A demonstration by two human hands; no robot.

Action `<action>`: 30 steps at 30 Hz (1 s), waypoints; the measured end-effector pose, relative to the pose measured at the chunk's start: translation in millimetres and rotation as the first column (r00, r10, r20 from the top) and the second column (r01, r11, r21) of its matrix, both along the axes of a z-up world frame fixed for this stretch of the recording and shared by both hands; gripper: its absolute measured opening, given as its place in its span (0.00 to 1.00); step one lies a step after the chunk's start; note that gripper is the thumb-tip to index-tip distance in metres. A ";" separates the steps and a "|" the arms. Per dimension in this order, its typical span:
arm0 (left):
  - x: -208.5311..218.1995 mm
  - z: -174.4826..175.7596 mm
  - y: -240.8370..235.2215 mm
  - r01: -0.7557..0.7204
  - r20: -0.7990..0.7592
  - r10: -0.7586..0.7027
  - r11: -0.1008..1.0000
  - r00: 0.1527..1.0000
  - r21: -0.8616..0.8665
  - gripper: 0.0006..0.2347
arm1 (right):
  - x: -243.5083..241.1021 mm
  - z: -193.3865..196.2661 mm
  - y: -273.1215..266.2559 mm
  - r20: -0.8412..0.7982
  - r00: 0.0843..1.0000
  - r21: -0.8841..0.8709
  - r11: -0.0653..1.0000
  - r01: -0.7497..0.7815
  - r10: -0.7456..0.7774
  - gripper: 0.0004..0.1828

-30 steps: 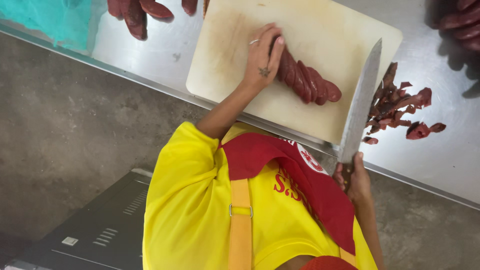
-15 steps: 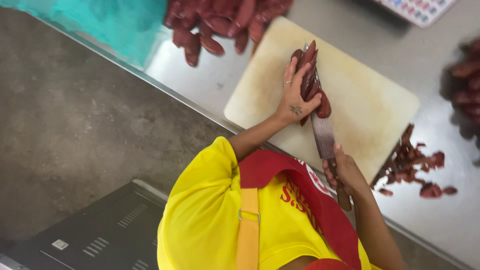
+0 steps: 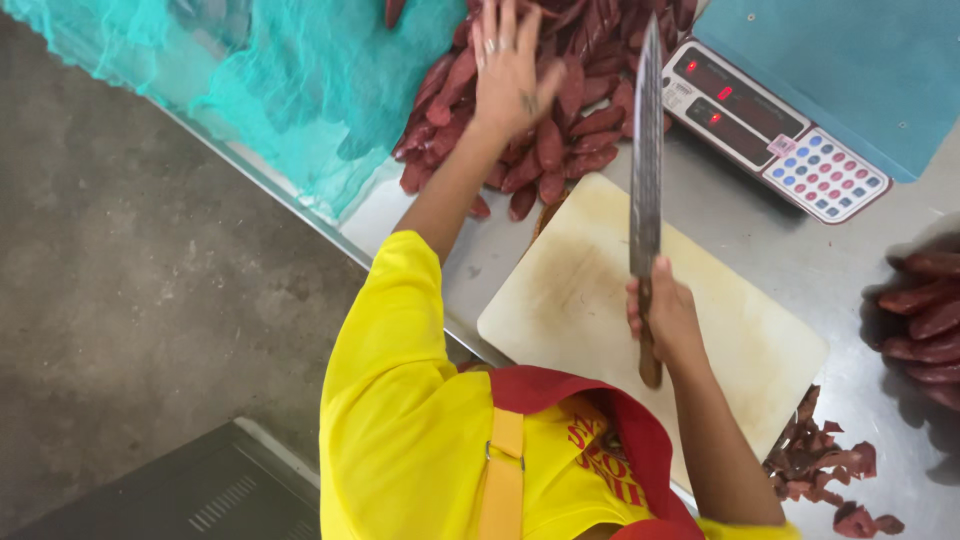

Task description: The person slices sausages on a white cutting board using a long kitchen knife and places the sliced pieces on a pile on the metal table.

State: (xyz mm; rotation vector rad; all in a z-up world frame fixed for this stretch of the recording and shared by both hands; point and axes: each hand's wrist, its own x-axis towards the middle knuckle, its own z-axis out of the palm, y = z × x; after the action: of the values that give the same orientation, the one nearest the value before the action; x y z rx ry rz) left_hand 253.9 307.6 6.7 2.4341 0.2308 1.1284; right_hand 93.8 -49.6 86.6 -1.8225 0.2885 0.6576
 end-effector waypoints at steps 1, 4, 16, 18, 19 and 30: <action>-13.9 0.6 -12.3 0.036 -0.107 -0.028 0.997 0.994 0.072 0.33 | -10.4 -3.0 -13.3 -0.004 1.000 -0.042 0.999 0.020 -0.020 0.37; -7.9 12.6 -19.4 0.060 -0.300 0.001 0.979 0.954 0.194 0.35 | -40.4 -5.9 -52.5 -0.048 0.993 -0.070 0.992 0.102 -0.106 0.36; 100.5 -15.5 -35.4 -0.088 -0.212 0.185 0.912 0.960 0.400 0.18 | -217.2 17.2 -222.8 0.035 0.830 -0.162 0.816 0.555 -0.557 0.35; 112.3 -5.7 -79.7 -0.108 -0.260 0.212 0.925 0.942 0.364 0.17 | -241.0 14.3 -245.8 0.072 0.783 -0.159 0.768 0.620 -0.617 0.36; 118.1 -0.2 -106.3 -0.077 -0.234 0.156 0.945 0.960 0.317 0.15 | -248.9 13.5 -256.4 0.081 0.770 -0.159 0.755 0.636 -0.632 0.36; 163.2 -5.2 -651.2 0.834 0.266 -0.813 0.411 0.518 -0.369 0.05 | -260.9 -3.0 -334.6 -0.061 0.450 0.052 0.447 0.893 -0.891 0.35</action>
State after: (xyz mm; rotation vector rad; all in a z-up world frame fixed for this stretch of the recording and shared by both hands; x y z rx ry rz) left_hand 417.1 -343.6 1.5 1.6729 -0.6319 0.5439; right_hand -167.2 -384.2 83.6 -1.2914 1.1482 -0.0936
